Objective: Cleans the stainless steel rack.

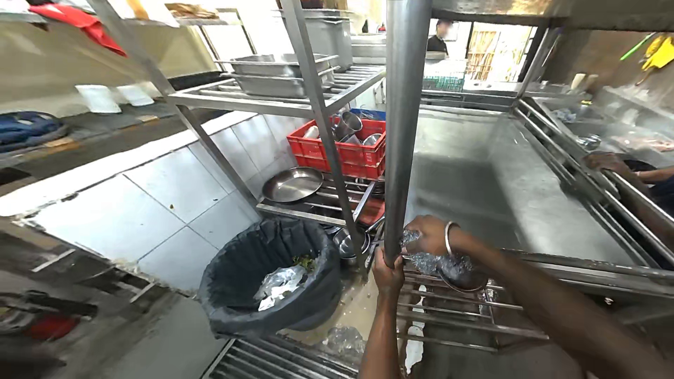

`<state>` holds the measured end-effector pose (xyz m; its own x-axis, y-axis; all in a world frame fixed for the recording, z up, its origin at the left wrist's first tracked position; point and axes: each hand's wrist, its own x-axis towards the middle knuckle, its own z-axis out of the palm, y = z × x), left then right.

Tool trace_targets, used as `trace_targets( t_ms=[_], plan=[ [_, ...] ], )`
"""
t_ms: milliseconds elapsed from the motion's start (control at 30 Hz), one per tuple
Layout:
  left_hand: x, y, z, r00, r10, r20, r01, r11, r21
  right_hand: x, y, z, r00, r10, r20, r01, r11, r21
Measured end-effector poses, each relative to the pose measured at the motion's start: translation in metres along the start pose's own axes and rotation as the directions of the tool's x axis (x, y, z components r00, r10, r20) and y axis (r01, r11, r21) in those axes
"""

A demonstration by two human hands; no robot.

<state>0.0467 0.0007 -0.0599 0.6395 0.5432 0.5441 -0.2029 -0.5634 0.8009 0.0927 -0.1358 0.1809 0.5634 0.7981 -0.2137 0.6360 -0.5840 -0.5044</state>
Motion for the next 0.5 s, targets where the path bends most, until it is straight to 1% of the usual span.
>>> trace_targets(
  t_ms=[33,100,133,167,200,233,300,333,367,400,433,467,500],
  plan=[
    [0.000,0.000,-0.001,1.000,0.001,-0.004,-0.001,1.000,0.004,0.003,0.009,-0.004,0.998,-0.038,0.055,0.030,0.990,0.136],
    [0.001,-0.001,-0.001,1.000,0.010,-0.022,-0.010,1.000,0.026,-0.002,0.031,-0.008,0.985,-0.058,0.162,-0.002,0.938,0.346],
    [0.001,-0.002,-0.001,1.000,0.008,-0.028,-0.007,1.000,0.029,-0.014,0.044,-0.012,0.975,-0.047,0.217,-0.045,0.915,0.400],
    [0.001,-0.003,-0.001,1.000,0.008,-0.027,-0.007,1.000,0.030,-0.031,0.059,-0.015,0.967,-0.016,0.254,-0.094,0.904,0.417],
    [0.001,-0.004,-0.001,1.000,0.013,-0.026,-0.012,1.000,0.025,-0.054,0.077,-0.018,0.965,0.039,0.258,-0.143,0.905,0.400],
    [0.002,-0.004,0.000,0.999,0.018,-0.028,-0.017,1.000,0.019,-0.079,0.097,-0.020,0.969,0.103,0.224,-0.180,0.915,0.360],
    [0.001,-0.004,0.004,0.999,0.011,-0.038,-0.011,1.000,0.007,-0.131,0.134,-0.019,0.978,0.185,0.092,-0.202,0.950,0.237],
    [0.001,-0.004,0.005,0.999,0.006,-0.045,-0.006,1.000,-0.008,-0.155,0.148,-0.016,0.977,0.211,0.012,-0.210,0.966,0.153],
    [0.000,-0.004,0.007,0.999,0.004,-0.050,-0.005,1.000,-0.022,-0.175,0.159,-0.009,0.971,0.212,-0.113,-0.209,0.977,0.041],
    [0.000,-0.004,0.009,0.998,0.009,-0.059,-0.011,0.999,-0.031,-0.189,0.166,0.002,0.948,0.176,-0.264,-0.207,0.973,-0.097],
    [0.001,-0.005,0.011,0.997,0.020,-0.071,-0.022,0.999,-0.034,-0.195,0.169,0.013,0.912,0.108,-0.395,-0.216,0.947,-0.239],
    [0.003,-0.005,0.012,0.996,0.028,-0.083,-0.030,0.999,-0.026,-0.194,0.167,0.023,0.877,0.040,-0.479,-0.242,0.898,-0.368],
    [0.002,-0.007,0.011,0.997,0.027,-0.077,-0.028,0.999,-0.024,-0.189,0.159,0.029,0.863,0.024,-0.505,-0.275,0.860,-0.429]
  ],
)
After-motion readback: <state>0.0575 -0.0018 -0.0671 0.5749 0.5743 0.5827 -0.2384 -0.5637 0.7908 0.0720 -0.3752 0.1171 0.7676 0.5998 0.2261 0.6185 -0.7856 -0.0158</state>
